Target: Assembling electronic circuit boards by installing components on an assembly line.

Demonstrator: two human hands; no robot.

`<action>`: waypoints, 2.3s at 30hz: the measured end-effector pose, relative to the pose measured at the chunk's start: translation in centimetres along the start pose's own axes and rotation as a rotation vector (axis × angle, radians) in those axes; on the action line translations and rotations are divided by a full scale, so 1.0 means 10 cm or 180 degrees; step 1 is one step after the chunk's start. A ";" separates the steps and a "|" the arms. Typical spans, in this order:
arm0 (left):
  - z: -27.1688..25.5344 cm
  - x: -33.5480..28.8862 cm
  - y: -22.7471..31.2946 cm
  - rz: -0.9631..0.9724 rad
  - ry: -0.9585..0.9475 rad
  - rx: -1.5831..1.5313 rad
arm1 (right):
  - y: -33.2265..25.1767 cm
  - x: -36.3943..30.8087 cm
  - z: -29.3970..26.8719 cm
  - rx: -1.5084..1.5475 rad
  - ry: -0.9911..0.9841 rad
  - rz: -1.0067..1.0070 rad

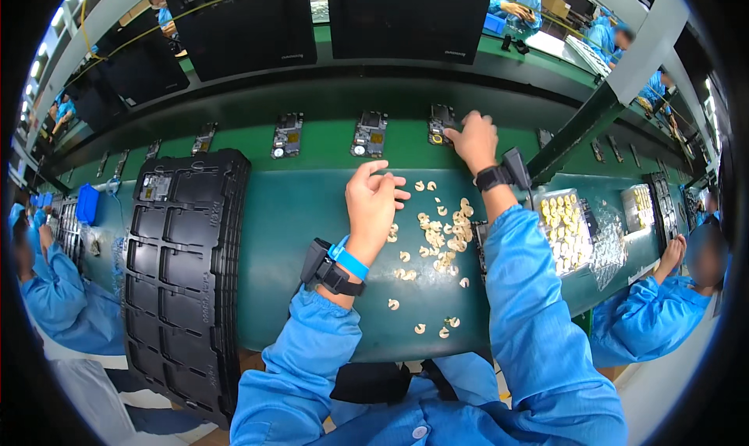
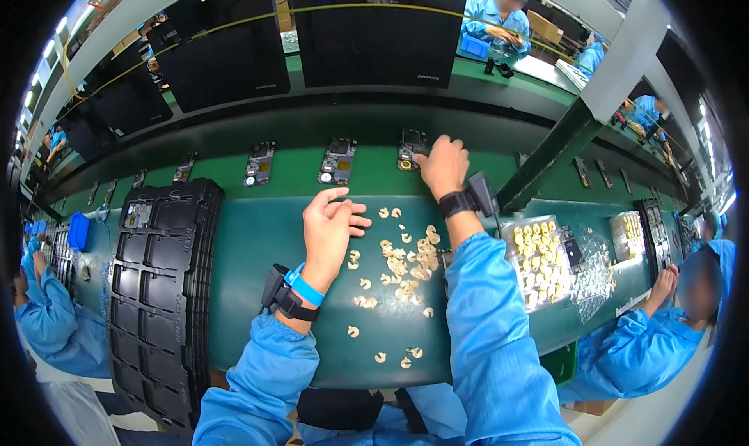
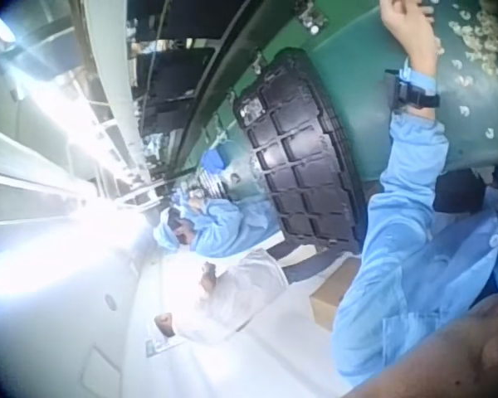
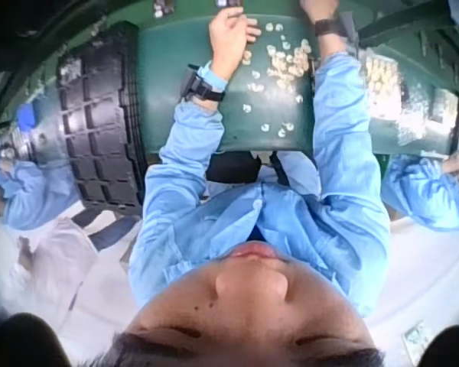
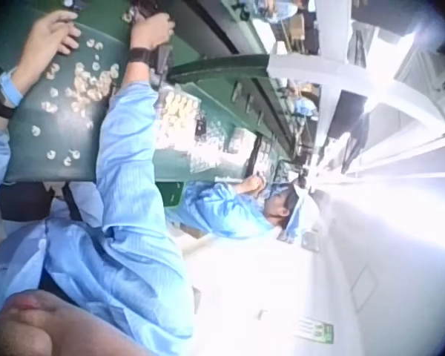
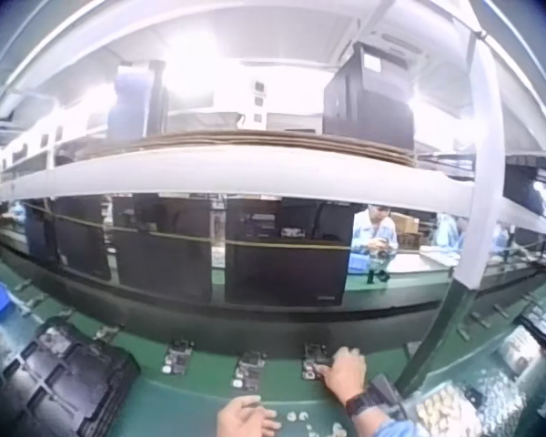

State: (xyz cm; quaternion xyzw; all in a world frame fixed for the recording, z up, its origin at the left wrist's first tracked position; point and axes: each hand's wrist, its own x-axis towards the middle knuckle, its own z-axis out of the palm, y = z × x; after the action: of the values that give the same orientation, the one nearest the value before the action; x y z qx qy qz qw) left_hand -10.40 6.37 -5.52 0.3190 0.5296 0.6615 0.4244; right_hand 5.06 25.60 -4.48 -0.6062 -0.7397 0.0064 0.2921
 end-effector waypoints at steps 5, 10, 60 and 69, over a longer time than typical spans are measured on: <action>0.05 0.04 0.03 0.0307 0.0417 0.0059 | -0.79 -0.29 0.20 0.0680 -0.0086 -0.0951; -0.09 0.13 -0.12 0.0241 0.0787 -0.0290 | -1.42 -0.37 0.74 0.0553 -0.0346 -0.0430; 0.26 -0.37 0.26 0.1285 -0.1397 0.0750 | -0.05 -1.15 -1.49 0.2311 -0.1041 -0.1666; 0.29 -0.35 0.23 0.0936 -0.1057 0.0193 | -0.04 -1.15 -1.27 0.3226 -0.1568 -0.0413</action>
State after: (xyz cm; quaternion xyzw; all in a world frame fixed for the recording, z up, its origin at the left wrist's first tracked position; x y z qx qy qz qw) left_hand -6.88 4.25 -2.47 0.5099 0.4199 0.6385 0.3950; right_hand 11.43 10.78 1.35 -0.3242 -0.7262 0.4840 0.3651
